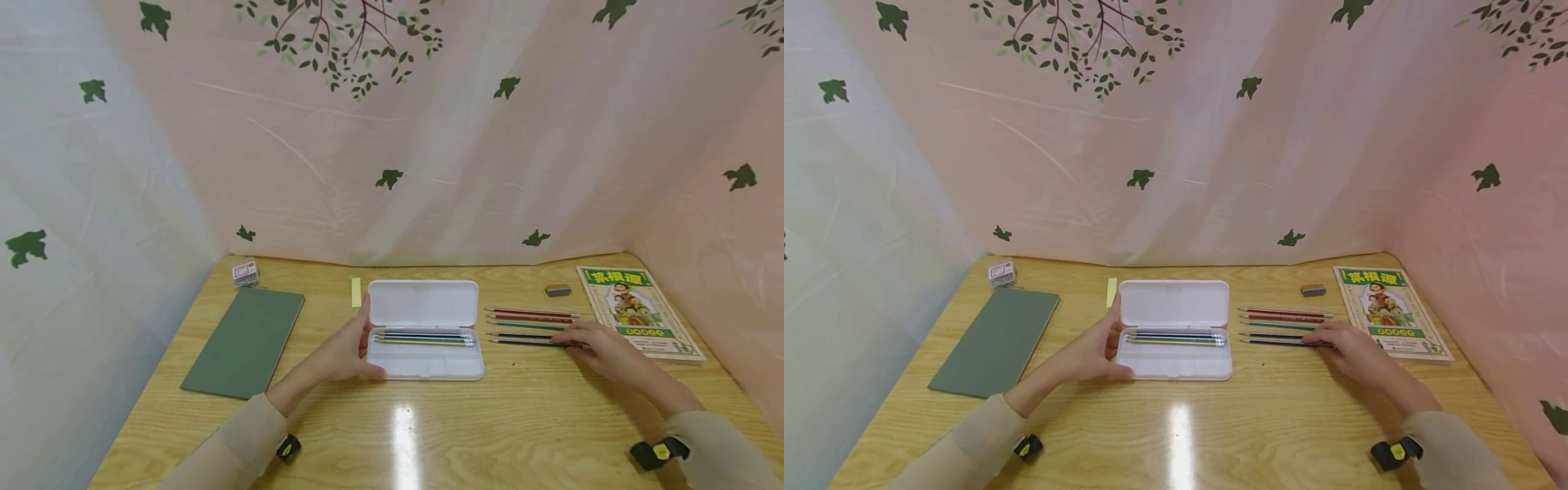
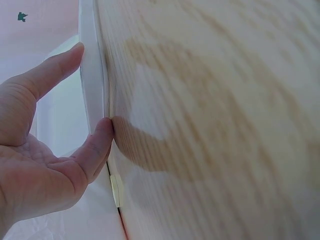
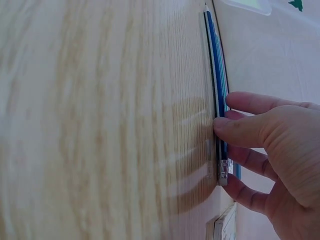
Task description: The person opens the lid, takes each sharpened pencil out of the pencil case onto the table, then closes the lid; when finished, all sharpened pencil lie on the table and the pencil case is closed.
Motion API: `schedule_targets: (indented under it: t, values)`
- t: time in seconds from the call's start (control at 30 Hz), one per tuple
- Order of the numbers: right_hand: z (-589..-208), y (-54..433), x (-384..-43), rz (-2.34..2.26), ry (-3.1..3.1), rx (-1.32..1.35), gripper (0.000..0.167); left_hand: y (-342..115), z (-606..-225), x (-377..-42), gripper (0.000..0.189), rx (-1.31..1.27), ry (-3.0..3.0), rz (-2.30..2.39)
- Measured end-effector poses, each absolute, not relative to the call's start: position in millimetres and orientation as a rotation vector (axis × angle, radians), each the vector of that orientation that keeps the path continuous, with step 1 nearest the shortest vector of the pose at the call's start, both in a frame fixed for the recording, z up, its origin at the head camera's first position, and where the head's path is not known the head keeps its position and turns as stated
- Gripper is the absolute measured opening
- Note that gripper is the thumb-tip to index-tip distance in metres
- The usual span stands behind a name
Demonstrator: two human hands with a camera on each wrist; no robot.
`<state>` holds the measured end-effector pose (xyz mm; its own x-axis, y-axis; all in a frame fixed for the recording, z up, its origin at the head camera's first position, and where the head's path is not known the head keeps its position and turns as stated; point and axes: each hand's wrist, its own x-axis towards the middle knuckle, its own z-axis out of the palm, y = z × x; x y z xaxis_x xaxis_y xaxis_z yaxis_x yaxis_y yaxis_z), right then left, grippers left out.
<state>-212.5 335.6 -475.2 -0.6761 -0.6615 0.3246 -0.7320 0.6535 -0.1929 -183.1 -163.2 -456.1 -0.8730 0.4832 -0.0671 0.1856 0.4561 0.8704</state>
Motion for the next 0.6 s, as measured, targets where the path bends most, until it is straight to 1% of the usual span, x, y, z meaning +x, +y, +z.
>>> schedule_targets:
  t: [0.33,0.6]
  values:
    - [-476.3,335.2,-213.2,0.488,-2.612,1.134,0.042,-163.0,-455.8,-182.6,0.144,0.556,2.441,1.344]
    - [-471.5,332.4,-212.9,0.521,-2.631,1.106,0.038,-162.4,-455.4,-182.5,0.144,0.553,2.451,1.33]
